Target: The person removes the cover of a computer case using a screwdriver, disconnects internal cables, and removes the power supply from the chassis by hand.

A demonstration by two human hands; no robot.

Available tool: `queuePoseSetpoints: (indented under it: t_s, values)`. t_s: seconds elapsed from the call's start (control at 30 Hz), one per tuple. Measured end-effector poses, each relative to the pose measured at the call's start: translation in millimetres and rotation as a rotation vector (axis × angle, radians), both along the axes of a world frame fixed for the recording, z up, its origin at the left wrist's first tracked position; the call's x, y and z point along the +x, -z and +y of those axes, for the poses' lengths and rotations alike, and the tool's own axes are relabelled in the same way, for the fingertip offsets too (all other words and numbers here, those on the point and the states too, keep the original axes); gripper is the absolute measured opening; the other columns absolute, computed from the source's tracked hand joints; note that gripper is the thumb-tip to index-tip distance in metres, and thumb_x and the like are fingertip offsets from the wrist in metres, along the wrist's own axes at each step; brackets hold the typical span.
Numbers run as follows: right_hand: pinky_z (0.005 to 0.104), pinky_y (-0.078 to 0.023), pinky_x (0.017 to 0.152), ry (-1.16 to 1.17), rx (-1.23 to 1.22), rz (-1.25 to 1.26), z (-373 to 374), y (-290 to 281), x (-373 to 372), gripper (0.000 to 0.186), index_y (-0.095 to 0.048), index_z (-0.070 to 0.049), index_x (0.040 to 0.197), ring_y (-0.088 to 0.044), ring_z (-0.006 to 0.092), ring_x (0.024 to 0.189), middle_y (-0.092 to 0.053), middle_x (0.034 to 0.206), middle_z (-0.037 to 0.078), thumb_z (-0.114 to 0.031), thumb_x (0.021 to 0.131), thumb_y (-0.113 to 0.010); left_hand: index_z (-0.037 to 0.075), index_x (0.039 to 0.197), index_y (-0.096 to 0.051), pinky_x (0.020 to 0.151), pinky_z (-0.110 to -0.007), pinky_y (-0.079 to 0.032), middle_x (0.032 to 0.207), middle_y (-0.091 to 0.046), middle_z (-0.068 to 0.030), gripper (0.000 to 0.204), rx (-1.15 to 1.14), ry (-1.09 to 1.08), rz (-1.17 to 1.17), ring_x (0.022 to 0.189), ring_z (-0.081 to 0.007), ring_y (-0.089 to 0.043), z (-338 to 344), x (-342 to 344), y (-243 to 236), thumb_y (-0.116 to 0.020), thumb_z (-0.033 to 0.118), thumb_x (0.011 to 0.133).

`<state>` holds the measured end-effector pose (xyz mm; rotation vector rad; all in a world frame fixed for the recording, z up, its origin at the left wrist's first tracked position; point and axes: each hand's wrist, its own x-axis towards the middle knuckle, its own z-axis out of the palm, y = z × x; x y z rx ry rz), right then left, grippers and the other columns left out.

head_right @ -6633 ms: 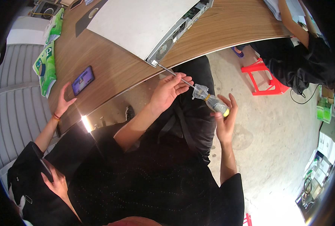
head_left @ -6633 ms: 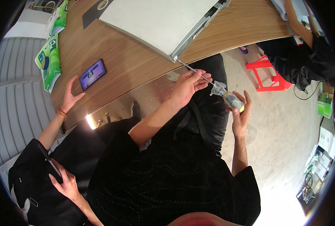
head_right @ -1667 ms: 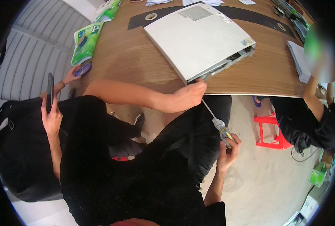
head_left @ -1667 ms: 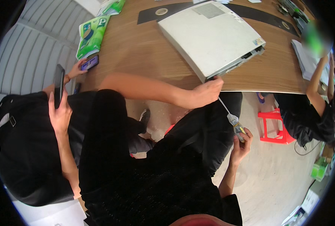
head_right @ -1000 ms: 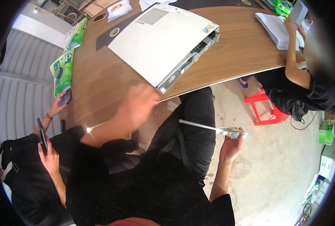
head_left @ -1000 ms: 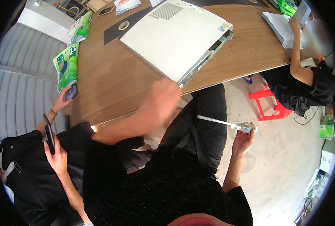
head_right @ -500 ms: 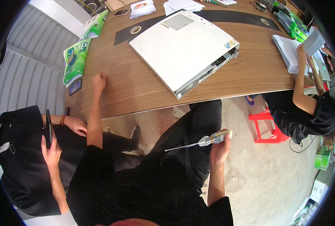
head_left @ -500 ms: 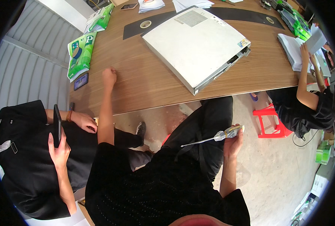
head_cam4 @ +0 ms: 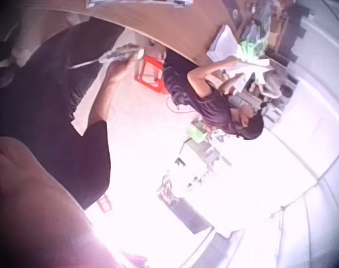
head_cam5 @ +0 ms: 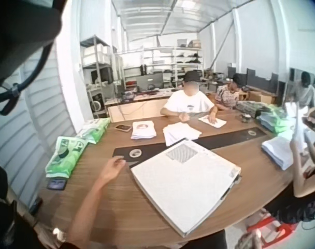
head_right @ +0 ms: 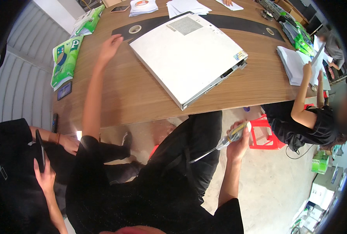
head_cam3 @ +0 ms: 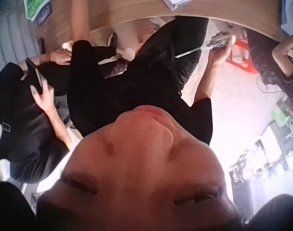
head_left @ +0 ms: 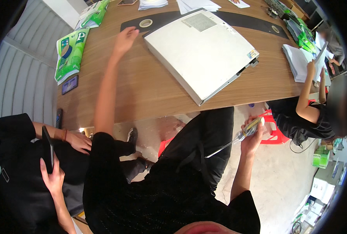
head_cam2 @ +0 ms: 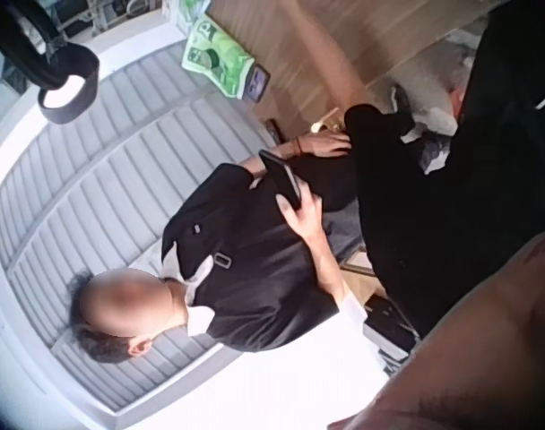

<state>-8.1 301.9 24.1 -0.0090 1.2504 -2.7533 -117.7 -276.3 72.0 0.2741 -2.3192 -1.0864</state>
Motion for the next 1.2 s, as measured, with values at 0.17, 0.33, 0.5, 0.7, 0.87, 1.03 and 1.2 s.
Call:
queuePoseSetpoints:
  t_s: [0.17, 0.33, 0.5, 0.7, 0.87, 1.03, 1.2]
  values:
    - [0.0284, -0.050, 0.056, -0.205, 0.607, 0.031, -66, -68, -29, 0.029, -0.050, -0.004, 0.116, -0.059, 0.0131, 0.064, -0.060, 0.088, 0.006, -0.020, 0.093, -0.058, -0.004, 0.118, -0.064, 0.093, -0.032, -0.046, 0.111, -0.070, -0.0148, 0.045, 0.345, 0.066, -0.127, 0.104, -0.0219, -0.064, 37, -44, 32, -0.059, 0.034, 0.095]
    - [0.0281, -0.050, 0.064, -0.258, 0.831, 0.136, -111, -52, -11, 0.056, -0.037, -0.003, 0.137, -0.062, 0.0175, 0.075, -0.062, 0.095, 0.009, -0.010, 0.089, -0.065, -0.006, 0.115, -0.065, 0.090, -0.029, -0.045, 0.107, -0.070, -0.0124, 0.045, 0.427, 0.044, -0.115, 0.100, -0.0170, -0.062, 50, -34, 20, -0.059, 0.035, 0.096]
    - [0.0341, -0.049, 0.087, -0.294, 1.049, 0.328, -133, -50, 19, 0.097, -0.003, 0.004, 0.152, -0.064, 0.0305, 0.099, -0.061, 0.113, 0.023, -0.017, 0.085, -0.070, -0.008, 0.112, -0.066, 0.088, -0.029, -0.046, 0.105, -0.070, -0.0128, 0.047, 0.308, -0.005, -0.128, 0.098, -0.0176, -0.062, 50, -8, 26, -0.060, 0.036, 0.095]
    - [0.0432, -0.054, 0.075, -0.184, 1.201, 0.507, -128, -45, 41, 0.101, 0.001, 0.011, 0.148, -0.061, 0.0428, 0.096, -0.052, 0.116, 0.028, -0.018, 0.083, -0.070, -0.010, 0.125, -0.057, 0.103, -0.037, -0.040, 0.125, -0.062, -0.0236, 0.063, 0.236, -0.239, -0.039, 0.120, -0.0323, -0.056, 52, 25, 53, -0.048, 0.048, 0.099]
    - [0.0471, -0.053, 0.073, -0.352, 1.100, 0.603, -150, -32, 53, 0.100, 0.001, 0.014, 0.145, -0.060, 0.0490, 0.091, -0.052, 0.114, 0.034, -0.020, 0.083, -0.070, -0.009, 0.141, -0.032, 0.112, -0.037, -0.028, 0.143, -0.040, -0.0269, 0.073, 0.305, -0.137, -0.001, 0.135, -0.0338, -0.037, 55, 47, 30, -0.046, 0.050, 0.099]
    - [0.0409, -0.051, 0.087, -0.369, 0.942, 0.784, -97, -24, 13, 0.086, -0.023, 0.003, 0.149, -0.062, 0.0440, 0.101, -0.059, 0.113, 0.032, -0.022, 0.083, -0.071, -0.008, 0.150, -0.017, 0.117, -0.038, -0.021, 0.154, -0.026, -0.0268, 0.082, 0.394, -0.081, -0.122, 0.143, -0.0331, -0.027, 143, 95, -9, -0.049, 0.048, 0.099]
    - [0.0341, -0.054, 0.074, -0.046, 1.008, 0.335, -27, -46, -100, 0.074, -0.034, -0.002, 0.146, -0.069, 0.0259, 0.088, -0.063, 0.121, 0.015, -0.017, 0.082, -0.069, -0.005, 0.151, -0.016, 0.116, -0.038, -0.021, 0.155, -0.025, -0.0220, 0.076, 0.492, 0.016, -0.131, 0.142, -0.0286, -0.028, 232, 178, 8, -0.055, 0.033, 0.098]
